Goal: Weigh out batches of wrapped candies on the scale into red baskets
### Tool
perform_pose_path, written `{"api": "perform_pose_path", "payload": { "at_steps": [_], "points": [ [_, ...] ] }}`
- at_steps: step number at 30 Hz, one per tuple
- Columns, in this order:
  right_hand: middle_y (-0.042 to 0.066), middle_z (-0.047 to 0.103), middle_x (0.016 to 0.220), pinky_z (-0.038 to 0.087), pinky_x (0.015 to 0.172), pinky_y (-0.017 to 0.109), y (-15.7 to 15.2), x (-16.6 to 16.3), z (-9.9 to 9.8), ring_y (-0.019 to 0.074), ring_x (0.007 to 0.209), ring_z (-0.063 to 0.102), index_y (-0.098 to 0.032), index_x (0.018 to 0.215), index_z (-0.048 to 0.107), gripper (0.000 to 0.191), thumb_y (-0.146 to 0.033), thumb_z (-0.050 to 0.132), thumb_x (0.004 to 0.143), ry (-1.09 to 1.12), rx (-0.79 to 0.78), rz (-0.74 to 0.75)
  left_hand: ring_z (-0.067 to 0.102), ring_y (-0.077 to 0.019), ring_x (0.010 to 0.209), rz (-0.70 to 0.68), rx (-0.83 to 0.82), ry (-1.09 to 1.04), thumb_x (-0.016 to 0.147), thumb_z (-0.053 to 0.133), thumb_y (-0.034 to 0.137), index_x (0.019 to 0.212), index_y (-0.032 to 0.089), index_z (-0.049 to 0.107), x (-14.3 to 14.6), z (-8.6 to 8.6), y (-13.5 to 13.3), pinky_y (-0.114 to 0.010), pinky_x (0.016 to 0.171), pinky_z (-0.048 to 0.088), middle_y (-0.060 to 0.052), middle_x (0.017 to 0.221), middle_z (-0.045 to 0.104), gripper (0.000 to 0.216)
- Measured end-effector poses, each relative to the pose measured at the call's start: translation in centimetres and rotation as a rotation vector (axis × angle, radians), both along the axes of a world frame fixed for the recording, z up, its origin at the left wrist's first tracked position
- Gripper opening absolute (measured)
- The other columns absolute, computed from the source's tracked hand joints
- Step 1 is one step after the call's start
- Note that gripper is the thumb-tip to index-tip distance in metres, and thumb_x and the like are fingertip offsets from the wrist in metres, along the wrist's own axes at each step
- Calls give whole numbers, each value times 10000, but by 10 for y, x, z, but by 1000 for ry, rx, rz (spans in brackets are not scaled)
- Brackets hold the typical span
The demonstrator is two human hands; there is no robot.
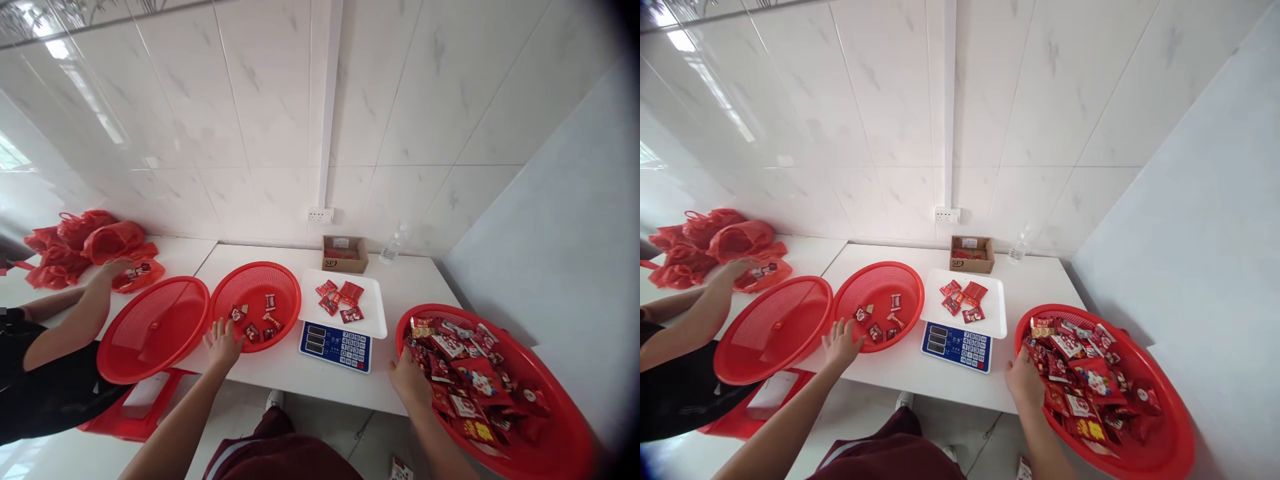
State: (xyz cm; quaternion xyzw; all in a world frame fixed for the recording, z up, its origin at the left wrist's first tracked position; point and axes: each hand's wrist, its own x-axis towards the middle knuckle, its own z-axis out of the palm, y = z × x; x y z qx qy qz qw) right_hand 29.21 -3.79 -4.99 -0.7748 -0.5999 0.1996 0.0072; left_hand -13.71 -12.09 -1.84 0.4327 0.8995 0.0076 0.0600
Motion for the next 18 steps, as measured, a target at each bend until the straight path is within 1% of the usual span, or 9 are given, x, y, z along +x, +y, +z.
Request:
{"api": "perform_pose_path", "payload": {
  "at_steps": [2, 4, 5, 7, 9, 11, 13, 15, 18],
  "points": [
    [234, 546, 1250, 464, 846, 462, 0, -1, 0, 319, 1094, 580, -55, 1371, 294, 538, -260, 268, 875, -11, -3, -8, 123, -321, 1421, 132, 49, 33, 829, 464, 392, 1443, 132, 238, -20, -5, 1, -575, 1089, 160, -198, 1536, 180, 704],
    [229, 528, 1279, 459, 858, 459, 0, -2, 1, 320, 1114, 569, -53, 1370, 294, 534, -251, 254, 876, -22, -1, -19, 138, -341, 1414, 278, 75, 20, 817, 460, 433, 1455, 69, 160, -42, -7, 5, -575, 1081, 177, -243, 1518, 193, 793],
    [232, 518, 1292, 457, 862, 462, 0, -4, 1, 323, 1119, 565, -50, 1367, 299, 532, -247, 244, 876, -29, 2, -22, 164, -351, 1405, 335, 63, -7, 816, 449, 454, 1446, 42, 164, -53, -6, 8, -579, 1073, 191, -263, 1495, 240, 805],
    [244, 506, 1303, 455, 859, 470, 0, -6, 3, 332, 1110, 570, -39, 1362, 306, 534, -241, 222, 875, -44, 14, -24, 269, -367, 1365, 380, -1, -88, 816, 428, 480, 1397, 26, 268, -72, -2, 15, -588, 1049, 228, -278, 1404, 396, 754],
    [251, 519, 1287, 458, 841, 482, 1, -8, 4, 344, 1086, 582, -37, 1360, 314, 539, -246, 187, 880, -56, 24, -34, 414, -374, 1276, 341, -66, -156, 817, 426, 470, 1290, 61, 420, -87, 3, 25, -593, 1023, 261, -259, 1265, 545, 626],
    [249, 541, 1262, 463, 824, 493, 2, -8, 2, 354, 1066, 593, -44, 1371, 305, 551, -258, 165, 883, -59, 10, -50, 520, -364, 1174, 283, -90, -183, 817, 437, 409, 1178, 99, 507, -98, 7, 35, -592, 1012, 270, -230, 1152, 621, 481],
    [244, 555, 1250, 461, 834, 498, 4, -7, -3, 356, 1073, 592, -50, 1383, 296, 562, -265, 169, 880, -57, 1, -58, 564, -347, 1118, 237, -88, -184, 816, 434, 322, 1131, 112, 524, -105, 8, 46, -590, 1017, 257, -212, 1109, 645, 389],
    [242, 563, 1247, 450, 873, 498, 6, -4, -10, 350, 1079, 594, -47, 1388, 301, 573, -265, 198, 869, -58, 19, -57, 578, -333, 1098, 197, -87, -188, 813, 424, 263, 1125, 107, 515, -111, 8, 59, -585, 1027, 242, -205, 1104, 650, 361],
    [240, 601, 1197, 430, 928, 492, 10, -1, -21, 337, 1055, 613, -37, 1380, 340, 590, -256, 247, 840, -71, 63, -60, 591, -333, 1069, 146, -92, -197, 810, 425, 240, 1121, 95, 503, -122, 9, 77, -583, 1023, 251, -204, 1100, 653, 352]
  ]
}}
